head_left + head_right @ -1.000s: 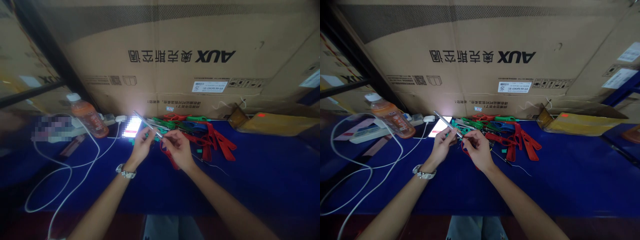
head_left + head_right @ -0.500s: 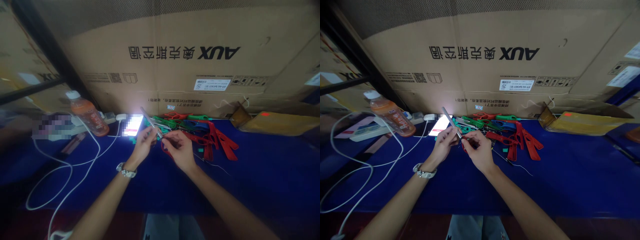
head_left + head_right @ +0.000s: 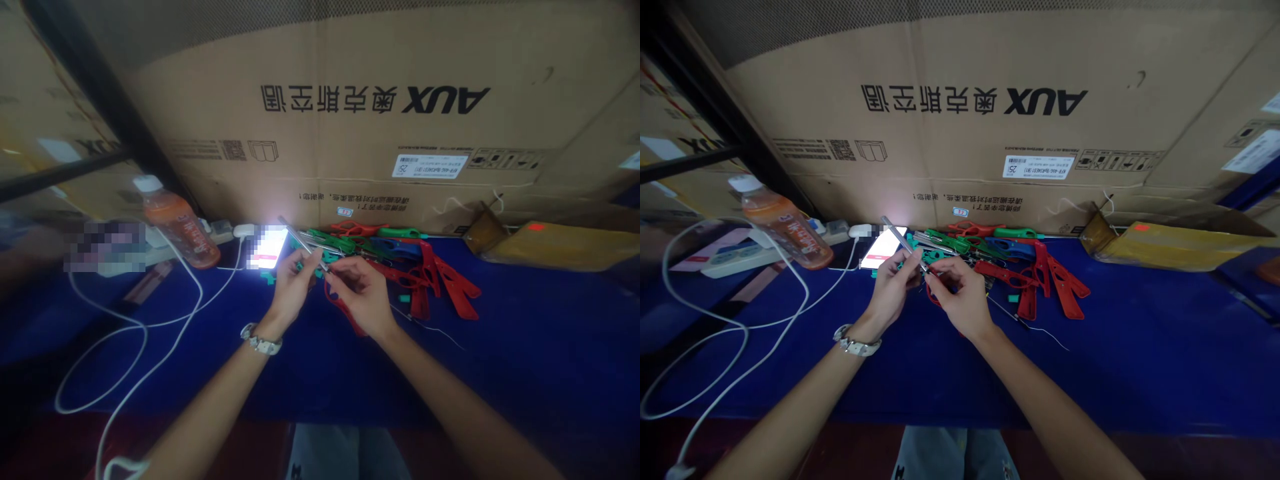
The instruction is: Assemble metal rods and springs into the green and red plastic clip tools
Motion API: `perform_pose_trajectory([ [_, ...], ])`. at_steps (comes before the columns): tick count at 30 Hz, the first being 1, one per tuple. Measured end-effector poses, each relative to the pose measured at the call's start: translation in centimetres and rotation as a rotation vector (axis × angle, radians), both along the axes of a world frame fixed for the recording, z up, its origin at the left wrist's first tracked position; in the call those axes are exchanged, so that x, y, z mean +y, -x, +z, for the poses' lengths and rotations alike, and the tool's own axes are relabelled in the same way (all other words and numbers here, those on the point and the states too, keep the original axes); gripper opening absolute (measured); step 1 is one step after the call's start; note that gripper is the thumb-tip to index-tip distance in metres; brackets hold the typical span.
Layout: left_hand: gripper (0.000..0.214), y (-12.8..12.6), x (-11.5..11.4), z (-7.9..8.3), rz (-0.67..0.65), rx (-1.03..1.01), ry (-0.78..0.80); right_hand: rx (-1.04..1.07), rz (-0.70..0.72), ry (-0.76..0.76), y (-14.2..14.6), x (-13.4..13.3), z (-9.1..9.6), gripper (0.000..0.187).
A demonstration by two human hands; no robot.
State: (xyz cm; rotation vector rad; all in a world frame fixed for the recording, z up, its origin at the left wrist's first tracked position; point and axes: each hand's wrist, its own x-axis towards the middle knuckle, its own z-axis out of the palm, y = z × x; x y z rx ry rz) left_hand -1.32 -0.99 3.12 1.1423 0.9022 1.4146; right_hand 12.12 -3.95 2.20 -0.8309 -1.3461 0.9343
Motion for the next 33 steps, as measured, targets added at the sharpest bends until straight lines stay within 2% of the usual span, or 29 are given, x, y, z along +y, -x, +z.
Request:
perform_pose_trajectory([
  [9,0.045,0.01,-0.15,0.12,-0.004,-0.041,-0.009,-0.034,-0.083,-0.014,0.16,0.04,-0.15,0.014],
  [14,0.042,-0.07,-0.2,0.33,0.017,-0.074,-0.018,-0.025,-0.089,-0.061,0.21,-0.02,0.13,0.018],
  [21,0.039,-0.2,-0.04,0.1,0.034,-0.088,-0.089,0.005,-0.08,-0.075,0.24,-0.02,0.12,0.014],
  [28,0.035,0.18,0.2,-0.48,0.108,-0.004,-0.195,-0.007,-0.139,-0.063,0.35,0.03,0.06,0.017],
  [33,0.034,0.24,-0.08,-0.44,0.136,0.042,-0.218,-0.085,-0.201,-0.133,0.33,0.01,0.06,0.022],
])
